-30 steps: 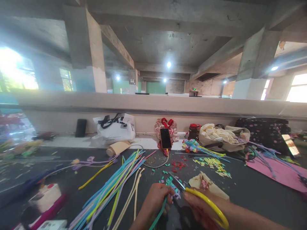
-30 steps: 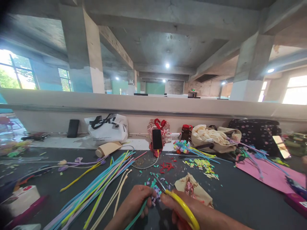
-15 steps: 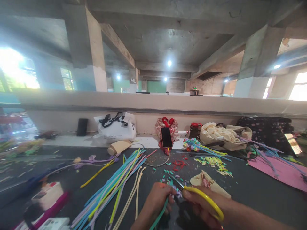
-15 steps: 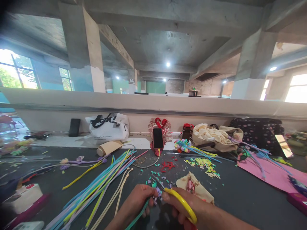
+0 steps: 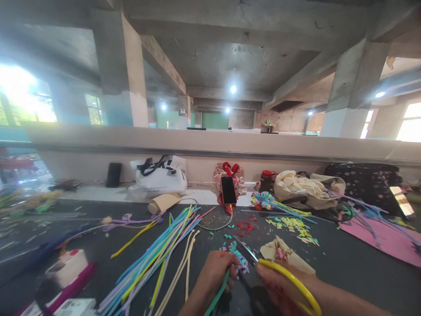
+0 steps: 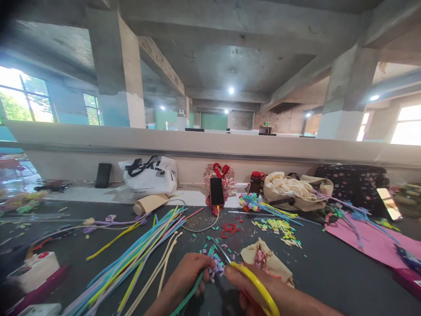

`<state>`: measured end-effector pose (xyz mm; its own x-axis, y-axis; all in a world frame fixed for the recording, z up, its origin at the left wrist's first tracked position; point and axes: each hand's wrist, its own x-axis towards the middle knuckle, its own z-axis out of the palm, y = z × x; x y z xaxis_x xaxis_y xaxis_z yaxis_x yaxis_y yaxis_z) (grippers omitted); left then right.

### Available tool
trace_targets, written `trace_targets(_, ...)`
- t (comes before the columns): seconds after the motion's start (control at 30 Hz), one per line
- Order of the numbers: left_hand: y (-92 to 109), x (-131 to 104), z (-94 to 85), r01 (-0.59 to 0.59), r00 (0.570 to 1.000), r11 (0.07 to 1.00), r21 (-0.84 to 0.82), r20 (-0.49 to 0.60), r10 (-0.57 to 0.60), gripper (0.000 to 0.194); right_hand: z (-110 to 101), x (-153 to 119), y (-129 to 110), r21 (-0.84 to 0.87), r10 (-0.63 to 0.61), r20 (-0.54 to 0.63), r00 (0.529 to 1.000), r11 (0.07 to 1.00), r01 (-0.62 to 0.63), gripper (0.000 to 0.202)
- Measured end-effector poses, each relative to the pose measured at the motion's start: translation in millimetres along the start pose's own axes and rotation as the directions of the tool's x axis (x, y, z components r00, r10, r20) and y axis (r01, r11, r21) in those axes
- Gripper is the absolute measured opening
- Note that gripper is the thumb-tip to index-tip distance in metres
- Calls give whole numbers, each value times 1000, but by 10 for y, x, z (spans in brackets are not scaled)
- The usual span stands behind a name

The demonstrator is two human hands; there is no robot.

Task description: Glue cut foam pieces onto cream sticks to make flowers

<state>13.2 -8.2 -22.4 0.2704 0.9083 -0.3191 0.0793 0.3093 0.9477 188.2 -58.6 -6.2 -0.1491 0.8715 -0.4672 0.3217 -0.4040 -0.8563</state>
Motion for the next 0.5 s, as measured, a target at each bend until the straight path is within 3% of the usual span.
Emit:
trace_targets(0.17,-26,16,5,-8,1000,1000,21,7,7,17,62,-157,-154,-46,-162,69,984,985,165,38)
trace_targets(0.33,-55,48,-6,-6,1000,1000,26,10,6,17,119,-196,-244,-42,-17,64,998,999,20,37)
trace_targets(0.5,-41,45,2,24,1000,999,23,6,-25,17,116,-91,-125,-8,-66,54,996,998,67,37)
